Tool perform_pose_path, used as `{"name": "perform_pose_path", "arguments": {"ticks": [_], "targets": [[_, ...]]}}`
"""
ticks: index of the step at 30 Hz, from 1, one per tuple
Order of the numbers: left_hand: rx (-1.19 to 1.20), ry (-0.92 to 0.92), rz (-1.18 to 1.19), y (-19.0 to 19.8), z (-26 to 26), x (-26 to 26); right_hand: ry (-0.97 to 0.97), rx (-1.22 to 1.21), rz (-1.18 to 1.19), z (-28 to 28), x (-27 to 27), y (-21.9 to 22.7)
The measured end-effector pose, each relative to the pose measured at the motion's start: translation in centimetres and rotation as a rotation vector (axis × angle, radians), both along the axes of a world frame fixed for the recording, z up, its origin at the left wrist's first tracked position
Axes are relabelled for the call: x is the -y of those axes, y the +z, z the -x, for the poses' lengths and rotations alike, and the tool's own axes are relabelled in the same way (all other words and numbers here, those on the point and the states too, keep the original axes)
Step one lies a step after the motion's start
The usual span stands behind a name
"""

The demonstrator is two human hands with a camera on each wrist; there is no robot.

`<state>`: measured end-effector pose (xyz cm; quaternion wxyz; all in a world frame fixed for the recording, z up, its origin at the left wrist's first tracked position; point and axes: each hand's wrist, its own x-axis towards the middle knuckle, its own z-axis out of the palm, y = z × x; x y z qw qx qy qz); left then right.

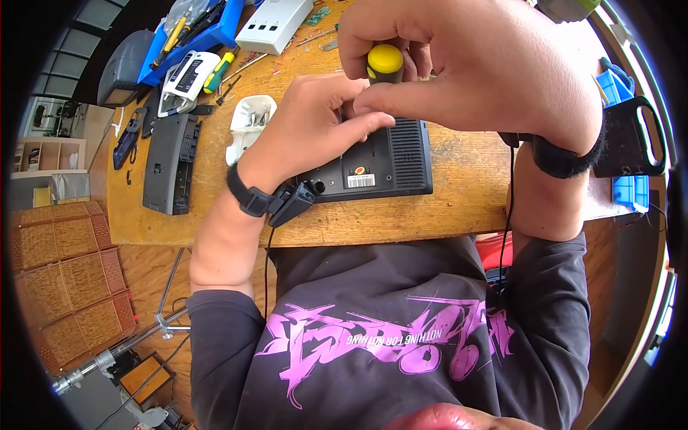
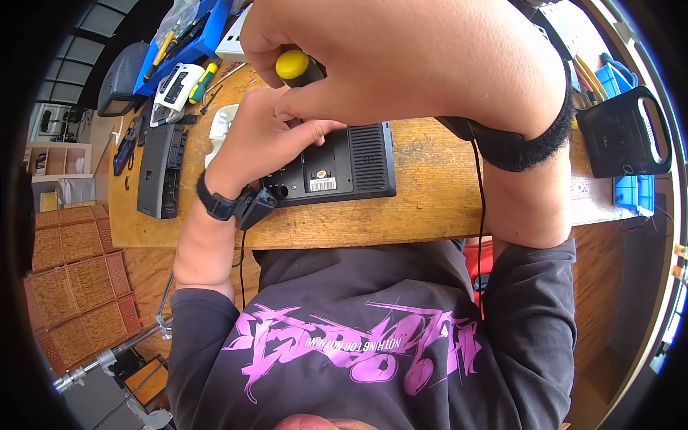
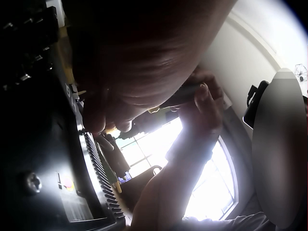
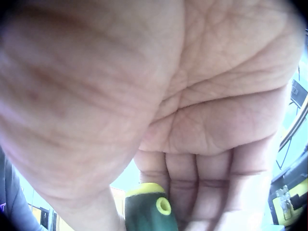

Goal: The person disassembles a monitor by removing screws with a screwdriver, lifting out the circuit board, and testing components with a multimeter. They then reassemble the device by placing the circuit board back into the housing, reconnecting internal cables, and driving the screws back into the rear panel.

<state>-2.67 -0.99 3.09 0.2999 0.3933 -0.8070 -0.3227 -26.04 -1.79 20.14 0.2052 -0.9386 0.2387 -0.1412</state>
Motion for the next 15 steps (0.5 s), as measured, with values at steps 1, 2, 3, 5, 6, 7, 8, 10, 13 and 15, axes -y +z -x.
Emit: {"name": "perform_pose_path", "arguments": {"ticks": [1, 2, 3, 5, 6, 7, 8, 10, 13, 15], "targets": [[0.0, 0.002, -0.001, -0.2, 0.0, 0.1, -0.008, -0.003, 0.023, 0.0, 0.1, -0.3], [-0.029, 0.022, 0.043, -0.2, 0.1, 0.1, -0.016, -0.006, 0.045, 0.0, 0.2, -0.7], [-0.057, 0.042, 0.088, -0.2, 0.2, 0.0, 0.031, 0.07, 0.051, 0.4, 0.8, -1.4], [-0.067, 0.011, 0.0, 0.4, 0.2, 0.0, 0.076, 0.147, 0.056, 0.4, 0.8, -1.7], [-0.08, -0.025, -0.088, 0.7, 0.2, -0.1, 0.038, 0.092, 0.132, 0.4, 0.2, -1.4], [-0.079, -0.029, -0.089, 0.9, 0.2, -0.1, 0.017, 0.065, 0.17, 0.3, -0.2, -1.0], [-0.07, -0.038, -0.103, 1.0, 0.1, -0.1, -0.003, 0.036, 0.207, 0.1, -0.6, -0.5], [-0.061, -0.045, -0.117, 1.0, 0.1, -0.2, -0.108, -0.1, 0.116, -0.5, -0.7, 0.4], [-0.089, -0.034, -0.105, 0.5, 0.3, -0.2, -0.067, -0.045, 0.066, 0.0, -0.3, -0.1], [0.043, -0.01, 0.221, -0.2, 0.3, 0.3, -0.015, 0.016, 0.123, 0.2, -0.3, -0.9]]}}
